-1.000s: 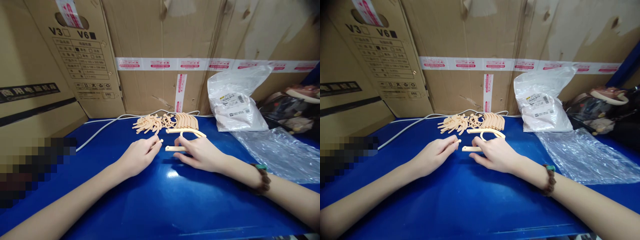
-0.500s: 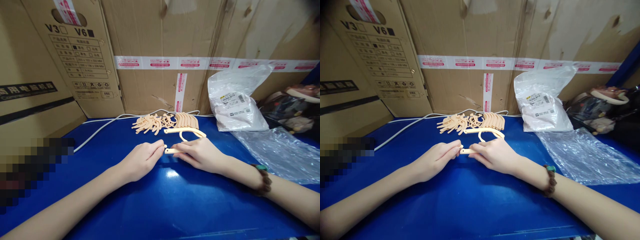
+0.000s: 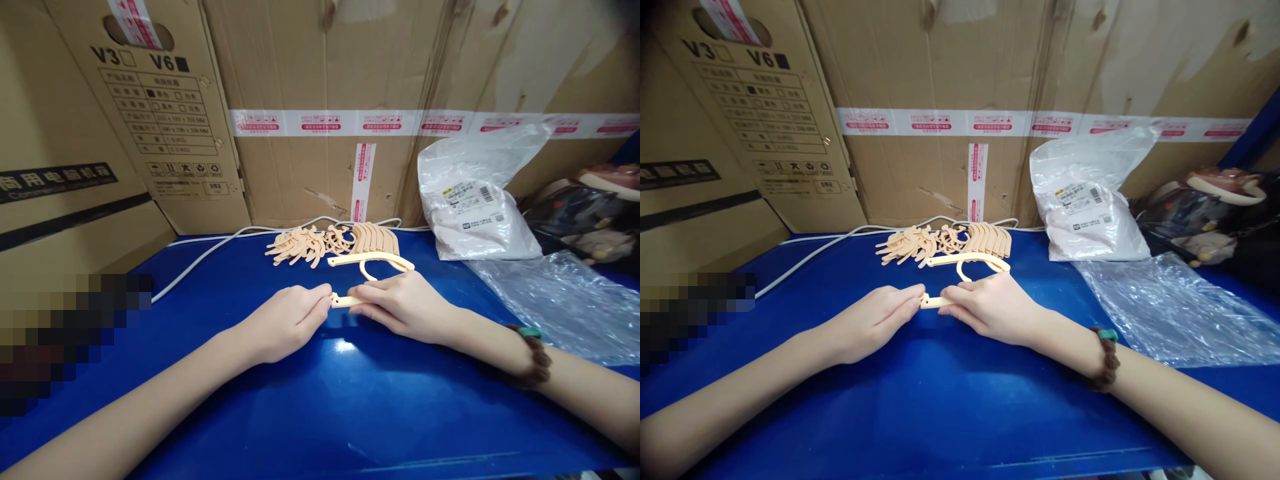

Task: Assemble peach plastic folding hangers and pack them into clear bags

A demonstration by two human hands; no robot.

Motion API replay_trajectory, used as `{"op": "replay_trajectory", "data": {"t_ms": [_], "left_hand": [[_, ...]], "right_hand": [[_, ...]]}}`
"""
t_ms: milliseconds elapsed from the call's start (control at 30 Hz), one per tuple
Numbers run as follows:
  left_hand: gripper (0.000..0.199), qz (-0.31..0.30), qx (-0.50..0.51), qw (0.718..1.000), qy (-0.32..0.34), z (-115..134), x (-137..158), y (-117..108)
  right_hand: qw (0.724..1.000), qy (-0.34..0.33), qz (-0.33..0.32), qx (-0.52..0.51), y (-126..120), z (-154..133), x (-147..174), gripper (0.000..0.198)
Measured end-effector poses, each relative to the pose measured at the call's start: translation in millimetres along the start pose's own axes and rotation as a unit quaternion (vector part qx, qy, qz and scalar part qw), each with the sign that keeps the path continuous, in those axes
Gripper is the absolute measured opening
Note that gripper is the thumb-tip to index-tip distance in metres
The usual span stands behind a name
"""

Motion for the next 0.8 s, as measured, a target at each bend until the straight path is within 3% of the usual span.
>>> {"op": "replay_trajectory", "data": {"t_ms": [167, 433, 800], "left_hand": [[0.028, 0.003, -0.074, 0.997, 0.003, -0.1, 0.8, 2.7], [0.035, 0.005, -0.22, 0.975, -0.012, 0.2, -1.5, 3.7], [0.04, 0.012, -0.296, 0.955, -0.011, -2.0, -2.6, 6.6]], "right_hand": [[1.0, 0.013, -0.023, -0.006, -1.2, 0.2, -0.1, 0.039], [0.999, 0.013, -0.043, -0.022, -2.2, 0.6, -0.5, 0.04], [0.995, 0.008, -0.057, -0.084, -5.2, -1.1, -2.3, 0.036]]}}
Point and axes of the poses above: each hand's wrist, its own x-axis away from the middle knuckle, its own y-axis out of the palm, z = x × y, the point moved 1 cm from there along -x, towards the middle knuckle, and after that the axes turned 15 degrees about -z, right-handed, at the moved point
